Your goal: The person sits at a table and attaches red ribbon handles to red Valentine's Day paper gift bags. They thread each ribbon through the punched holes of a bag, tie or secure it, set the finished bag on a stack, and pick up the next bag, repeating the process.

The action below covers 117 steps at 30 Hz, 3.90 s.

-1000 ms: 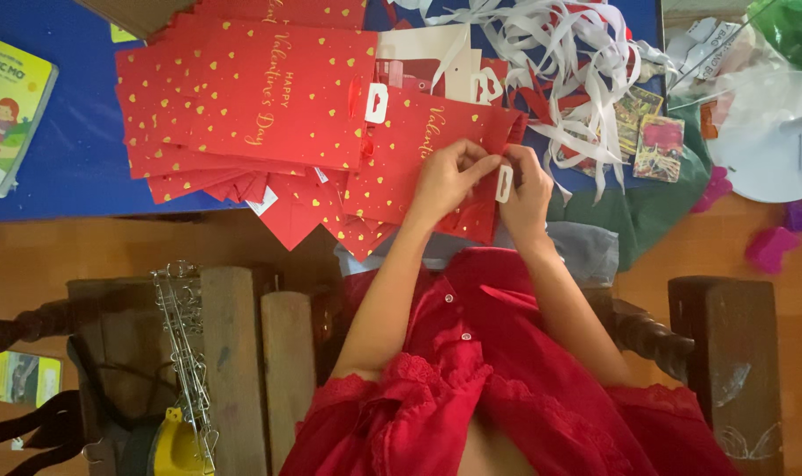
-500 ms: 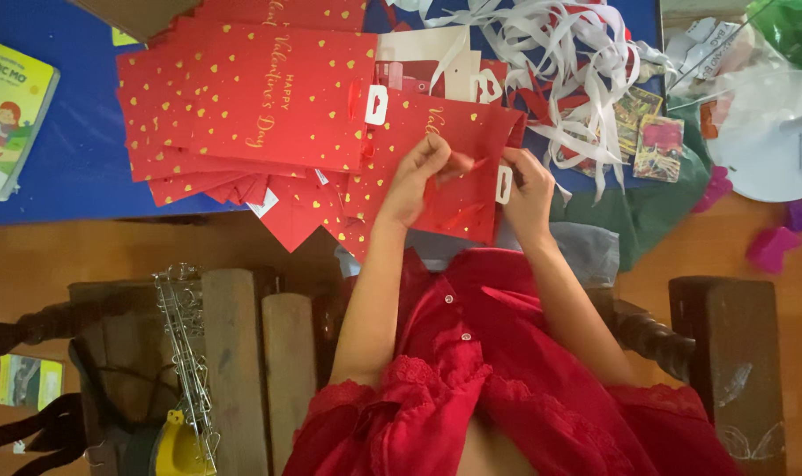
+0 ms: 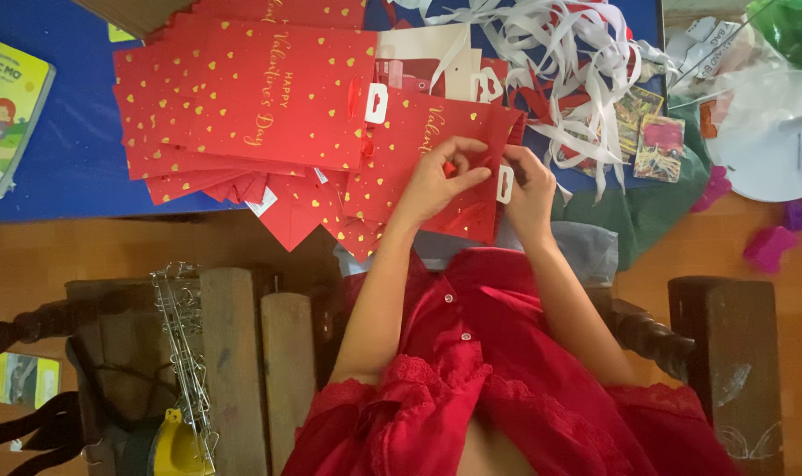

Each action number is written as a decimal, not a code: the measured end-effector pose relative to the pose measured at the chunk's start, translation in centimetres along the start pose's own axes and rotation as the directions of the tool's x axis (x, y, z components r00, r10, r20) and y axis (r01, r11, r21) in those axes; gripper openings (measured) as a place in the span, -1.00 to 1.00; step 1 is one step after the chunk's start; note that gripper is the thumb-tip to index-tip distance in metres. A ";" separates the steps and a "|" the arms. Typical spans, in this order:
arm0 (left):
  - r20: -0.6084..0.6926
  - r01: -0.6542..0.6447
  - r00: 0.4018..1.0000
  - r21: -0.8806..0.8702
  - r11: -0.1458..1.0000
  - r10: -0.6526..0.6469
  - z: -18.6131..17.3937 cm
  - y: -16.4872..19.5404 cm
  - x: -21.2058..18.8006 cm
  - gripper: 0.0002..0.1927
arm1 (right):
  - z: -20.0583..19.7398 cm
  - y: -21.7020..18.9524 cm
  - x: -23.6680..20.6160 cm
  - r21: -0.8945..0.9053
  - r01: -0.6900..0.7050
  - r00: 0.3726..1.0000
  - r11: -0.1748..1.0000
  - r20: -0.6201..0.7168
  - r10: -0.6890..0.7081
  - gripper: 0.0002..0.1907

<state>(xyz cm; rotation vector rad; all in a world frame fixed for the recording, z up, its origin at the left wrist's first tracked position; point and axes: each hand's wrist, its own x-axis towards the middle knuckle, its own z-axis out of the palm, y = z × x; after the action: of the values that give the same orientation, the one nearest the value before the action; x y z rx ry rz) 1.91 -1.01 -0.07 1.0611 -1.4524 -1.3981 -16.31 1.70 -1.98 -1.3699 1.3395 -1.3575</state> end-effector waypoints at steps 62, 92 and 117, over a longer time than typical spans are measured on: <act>0.024 0.105 0.994 -0.228 0.968 -0.103 0.8 -1.6 0.5 -0.87 | 0.2 -0.5 -0.8 -0.019 0.046 0.999 0.999 -0.005 -0.047 -0.73; 0.002 0.112 0.993 -0.199 0.974 -0.114 0.7 -2.0 0.6 -0.90 | -0.3 -0.6 -0.3 -0.275 0.190 0.981 0.943 0.026 -0.190 -0.72; 0.025 0.074 0.997 -0.287 0.955 -0.070 0.7 -2.9 0.5 -0.89 | 0.0 0.3 -1.1 0.171 0.132 0.948 0.976 -0.310 -0.073 -0.93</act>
<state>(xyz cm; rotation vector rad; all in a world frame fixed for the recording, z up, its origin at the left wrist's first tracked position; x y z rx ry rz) 1.16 -1.35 -2.94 0.9255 -1.1844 -1.6155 -16.27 2.69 -2.48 -1.1487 1.3047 -1.7753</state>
